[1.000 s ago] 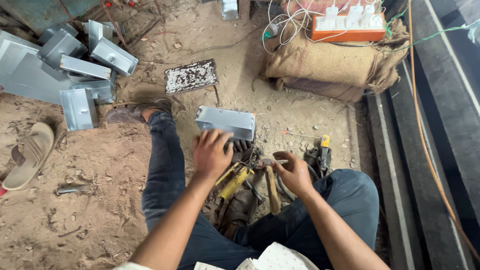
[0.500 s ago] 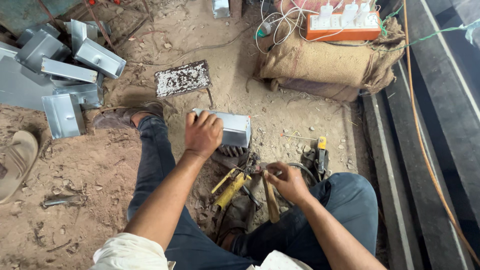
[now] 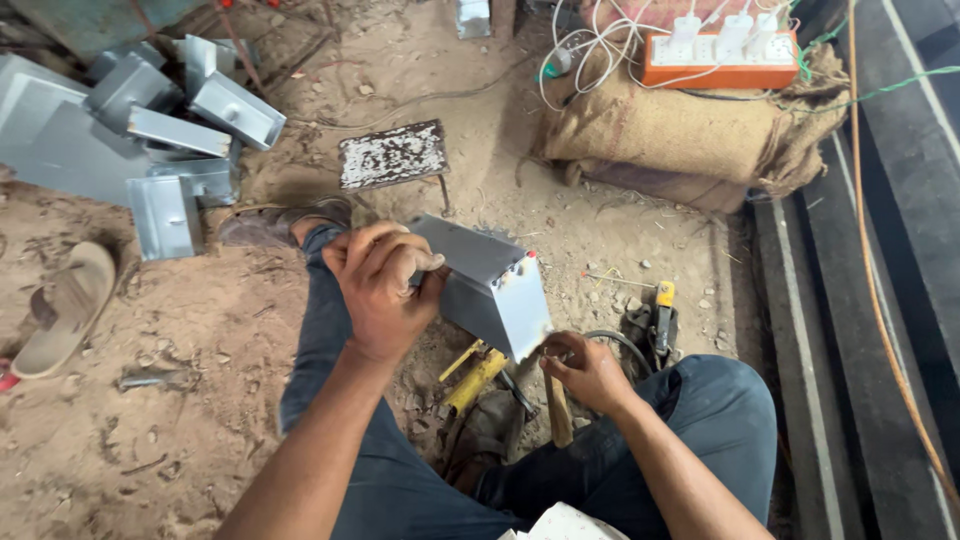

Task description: The person sits on the ground and welds the seams of a small metal box using a handheld welding torch. They reposition the box multiple times to weld different edges and inspect the welds after completion.

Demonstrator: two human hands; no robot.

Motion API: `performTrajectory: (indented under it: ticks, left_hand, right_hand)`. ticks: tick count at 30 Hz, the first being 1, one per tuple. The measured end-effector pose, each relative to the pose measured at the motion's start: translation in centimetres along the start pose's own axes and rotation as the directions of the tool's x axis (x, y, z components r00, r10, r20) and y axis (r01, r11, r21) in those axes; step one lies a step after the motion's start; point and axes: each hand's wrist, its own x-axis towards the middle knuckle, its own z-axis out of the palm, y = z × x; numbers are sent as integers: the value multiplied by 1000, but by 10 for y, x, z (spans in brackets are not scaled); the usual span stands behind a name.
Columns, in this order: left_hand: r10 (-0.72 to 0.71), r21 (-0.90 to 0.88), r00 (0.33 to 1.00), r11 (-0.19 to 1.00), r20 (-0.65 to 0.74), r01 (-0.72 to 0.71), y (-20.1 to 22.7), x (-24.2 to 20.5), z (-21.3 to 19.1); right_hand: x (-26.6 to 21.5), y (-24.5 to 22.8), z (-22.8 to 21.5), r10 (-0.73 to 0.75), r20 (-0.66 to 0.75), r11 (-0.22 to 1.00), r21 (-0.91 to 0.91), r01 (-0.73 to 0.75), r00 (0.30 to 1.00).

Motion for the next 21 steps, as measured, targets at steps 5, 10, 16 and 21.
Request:
performTrajectory:
  ticks: [5, 10, 16, 21]
  left_hand:
    - [-54, -106, 998, 993, -42, 50, 31, 4, -32]
    - [-34, -137, 994, 990, -102, 20, 53, 1, -49]
    - [2, -140, 991, 990, -137, -21, 68, 4, -63]
    - [66, -112, 987, 990, -148, -82, 73, 5, -71]
  right_hand:
    - [0, 19, 1, 38, 24, 994, -108, -35, 999]
    - [7, 58, 6, -162, 0, 958, -238, 157, 987]
    - [11, 84, 7, -371, 26, 909, -194, 369, 928]
    - [13, 88, 6, -513, 71, 808, -297, 509, 855]
